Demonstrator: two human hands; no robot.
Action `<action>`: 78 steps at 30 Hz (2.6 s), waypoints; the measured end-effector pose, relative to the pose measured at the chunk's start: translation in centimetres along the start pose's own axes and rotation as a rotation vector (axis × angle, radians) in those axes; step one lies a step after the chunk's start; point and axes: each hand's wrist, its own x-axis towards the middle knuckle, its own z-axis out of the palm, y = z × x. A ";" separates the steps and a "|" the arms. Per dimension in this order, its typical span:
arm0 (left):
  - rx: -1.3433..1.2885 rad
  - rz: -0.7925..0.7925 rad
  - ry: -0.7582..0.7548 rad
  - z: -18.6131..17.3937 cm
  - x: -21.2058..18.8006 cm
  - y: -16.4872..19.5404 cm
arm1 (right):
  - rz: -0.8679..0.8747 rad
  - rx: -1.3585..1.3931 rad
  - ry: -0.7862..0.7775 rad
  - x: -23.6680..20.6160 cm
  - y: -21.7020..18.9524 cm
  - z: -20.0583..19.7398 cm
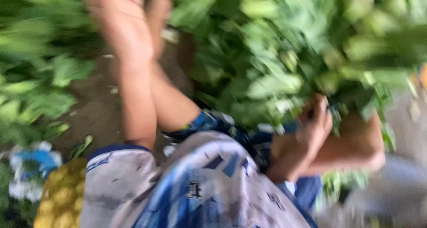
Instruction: The person sits on the floor among piles of leafy green vegetables and uses a small knife to trim the root ends off bok choy heads one at a time, tossing trimmed heads aside and reaching for the next one.
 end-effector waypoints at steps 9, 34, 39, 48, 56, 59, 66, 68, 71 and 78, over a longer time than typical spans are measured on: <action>1.247 -0.260 -1.210 13.2 -26.2 -28.3 | -0.112 0.183 -0.026 -5.0 0.6 -5.1; 0.335 -0.578 -0.850 13.0 -21.5 -14.4 | -0.699 -1.102 -0.302 -3.8 -2.9 -0.8; 0.305 -0.620 -0.870 11.9 -21.2 -14.4 | -0.710 -1.168 -0.291 -3.4 -2.5 -0.3; 0.232 -0.768 -0.928 9.4 -20.8 -15.2 | -0.767 -1.121 -0.386 -2.8 -0.2 0.3; -0.008 -0.668 -1.130 9.3 -22.5 -15.4 | -0.454 -1.044 -0.202 -0.8 2.1 -3.4; 0.004 -0.821 -1.053 9.7 -22.2 -15.1 | -0.441 -1.022 -0.272 -2.1 1.6 -4.0; 0.321 -0.720 -1.034 10.4 -21.4 -14.7 | -0.671 -1.052 -0.387 -4.6 0.2 -1.3; 0.360 -0.711 -1.041 10.3 -21.3 -14.6 | -0.662 -1.076 -0.383 -4.0 0.8 -1.5; 0.365 -0.708 -1.077 9.8 -21.3 -14.5 | -0.518 -1.222 -0.224 -2.7 3.1 -2.8; 0.211 -0.760 -1.041 10.2 -23.7 -16.3 | -0.137 -0.224 -0.321 -3.5 8.6 -5.6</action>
